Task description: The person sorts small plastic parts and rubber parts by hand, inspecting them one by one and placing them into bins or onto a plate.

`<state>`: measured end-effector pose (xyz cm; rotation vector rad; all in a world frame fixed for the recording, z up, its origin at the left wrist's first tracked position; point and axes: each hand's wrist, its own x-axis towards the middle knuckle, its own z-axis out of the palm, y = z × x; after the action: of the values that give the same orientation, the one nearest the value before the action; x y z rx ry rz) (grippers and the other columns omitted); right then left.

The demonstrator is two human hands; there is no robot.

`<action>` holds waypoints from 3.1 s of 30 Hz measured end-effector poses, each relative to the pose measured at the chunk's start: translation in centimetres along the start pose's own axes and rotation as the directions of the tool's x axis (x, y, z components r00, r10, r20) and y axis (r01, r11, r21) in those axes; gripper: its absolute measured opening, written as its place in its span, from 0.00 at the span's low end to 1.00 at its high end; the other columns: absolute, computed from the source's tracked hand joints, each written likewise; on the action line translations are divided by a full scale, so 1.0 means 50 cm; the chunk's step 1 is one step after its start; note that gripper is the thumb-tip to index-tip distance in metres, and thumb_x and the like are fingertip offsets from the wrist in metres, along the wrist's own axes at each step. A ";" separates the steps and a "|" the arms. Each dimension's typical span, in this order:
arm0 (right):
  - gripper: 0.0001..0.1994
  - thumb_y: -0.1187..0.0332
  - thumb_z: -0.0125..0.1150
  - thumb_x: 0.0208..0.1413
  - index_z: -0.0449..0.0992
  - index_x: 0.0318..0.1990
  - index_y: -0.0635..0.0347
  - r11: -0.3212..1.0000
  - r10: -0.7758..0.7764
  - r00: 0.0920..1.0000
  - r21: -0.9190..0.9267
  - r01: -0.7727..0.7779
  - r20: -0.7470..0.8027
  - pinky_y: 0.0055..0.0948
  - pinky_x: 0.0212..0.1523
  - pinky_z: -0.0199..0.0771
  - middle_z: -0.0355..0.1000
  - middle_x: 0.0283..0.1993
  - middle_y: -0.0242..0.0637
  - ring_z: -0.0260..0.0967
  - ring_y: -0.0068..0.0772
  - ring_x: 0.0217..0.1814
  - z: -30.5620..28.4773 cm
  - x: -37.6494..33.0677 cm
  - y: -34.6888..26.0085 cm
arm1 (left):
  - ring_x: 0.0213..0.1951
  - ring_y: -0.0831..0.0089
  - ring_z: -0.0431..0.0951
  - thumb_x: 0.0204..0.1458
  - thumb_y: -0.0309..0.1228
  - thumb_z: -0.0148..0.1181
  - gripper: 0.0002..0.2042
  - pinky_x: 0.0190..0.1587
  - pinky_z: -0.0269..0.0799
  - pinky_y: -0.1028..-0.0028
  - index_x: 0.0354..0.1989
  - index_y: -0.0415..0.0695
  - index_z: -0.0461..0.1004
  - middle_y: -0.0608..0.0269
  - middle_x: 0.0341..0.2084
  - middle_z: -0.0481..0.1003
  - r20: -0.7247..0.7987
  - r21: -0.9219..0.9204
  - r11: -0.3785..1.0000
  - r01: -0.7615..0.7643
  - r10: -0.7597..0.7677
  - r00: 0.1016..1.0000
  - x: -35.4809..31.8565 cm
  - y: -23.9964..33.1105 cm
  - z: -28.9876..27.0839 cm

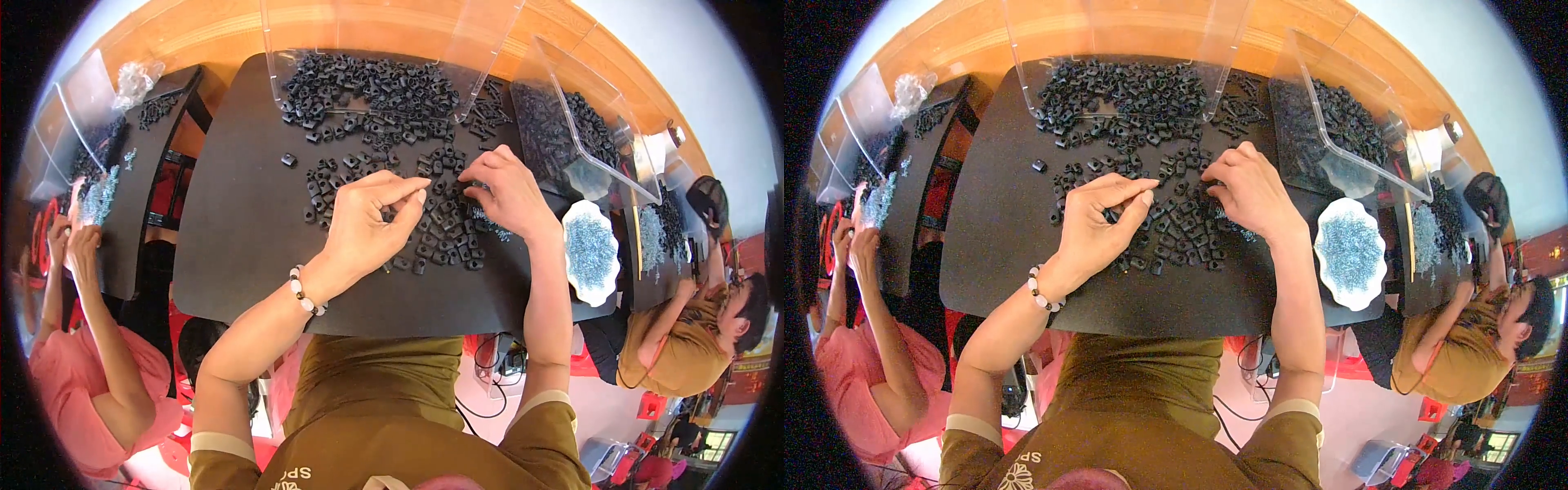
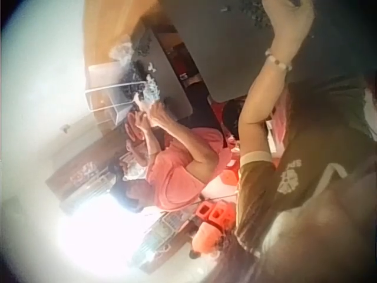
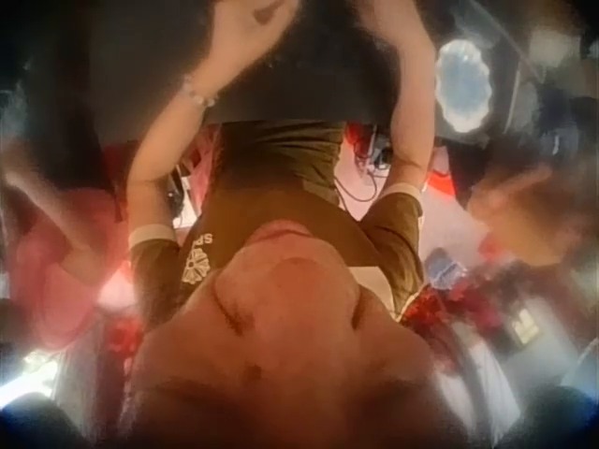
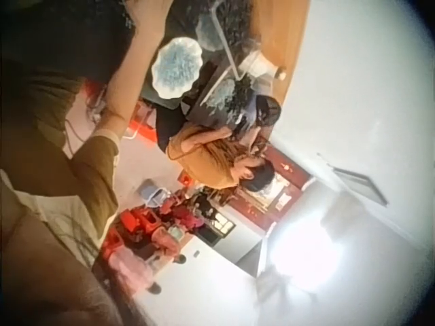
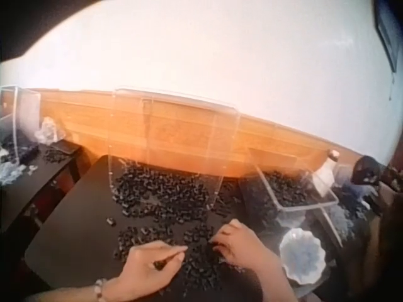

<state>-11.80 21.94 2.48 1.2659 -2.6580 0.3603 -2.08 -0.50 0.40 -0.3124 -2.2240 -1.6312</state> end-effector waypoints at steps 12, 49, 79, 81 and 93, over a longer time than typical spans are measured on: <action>0.09 0.71 0.65 0.47 0.77 0.38 0.58 0.972 -0.179 0.971 0.122 0.199 -0.157 0.36 0.45 0.71 0.73 0.35 0.36 0.68 0.40 0.42 -0.008 0.023 -0.090 | 0.23 0.76 0.74 0.52 0.25 0.64 0.11 0.28 0.71 0.77 0.44 0.38 0.80 0.58 0.29 0.78 0.044 0.061 0.998 -0.010 0.007 0.999 0.000 -0.002 0.008; 0.08 0.67 0.64 0.57 0.77 0.39 0.61 0.091 0.295 0.953 0.991 -0.093 0.062 0.24 0.42 0.67 0.76 0.37 0.34 0.69 0.21 0.39 0.007 0.015 -0.093 | 0.35 0.74 0.81 0.59 0.34 0.59 0.15 0.40 0.78 0.75 0.50 0.37 0.77 0.55 0.38 0.81 0.304 -0.546 0.718 0.432 -0.311 0.900 0.007 -0.019 -0.013; 0.09 0.65 0.59 0.62 0.79 0.40 0.61 0.506 0.438 0.899 0.821 -0.263 0.018 0.19 0.38 0.69 0.78 0.37 0.29 0.67 0.15 0.33 -0.012 0.009 -0.016 | 0.30 0.79 0.79 0.56 0.34 0.63 0.15 0.36 0.76 0.79 0.48 0.40 0.79 0.60 0.34 0.81 0.401 -0.560 0.659 0.503 -0.315 0.860 0.008 -0.018 -0.022; 0.08 0.66 0.60 0.61 0.80 0.39 0.62 0.605 0.492 0.869 0.741 -0.292 -0.059 0.19 0.37 0.69 0.78 0.35 0.29 0.67 0.15 0.32 0.000 0.002 0.018 | 0.29 0.80 0.78 0.56 0.35 0.63 0.14 0.35 0.75 0.79 0.48 0.41 0.79 0.62 0.34 0.81 0.286 -0.583 0.672 0.457 -0.357 0.889 0.011 -0.017 -0.021; 0.05 0.71 0.62 0.54 0.79 0.37 0.60 0.900 0.397 0.887 0.286 -0.328 -0.234 0.38 0.39 0.73 0.77 0.32 0.45 0.74 0.47 0.35 0.053 0.022 0.015 | 0.33 0.74 0.81 0.55 0.32 0.66 0.16 0.37 0.77 0.78 0.48 0.37 0.78 0.56 0.36 0.81 0.098 -0.730 0.600 0.327 -0.381 0.919 0.025 -0.025 -0.037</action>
<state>-13.23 20.81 0.14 0.6792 -2.6385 0.8726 -3.40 -2.68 0.29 0.0113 -1.5050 -2.6880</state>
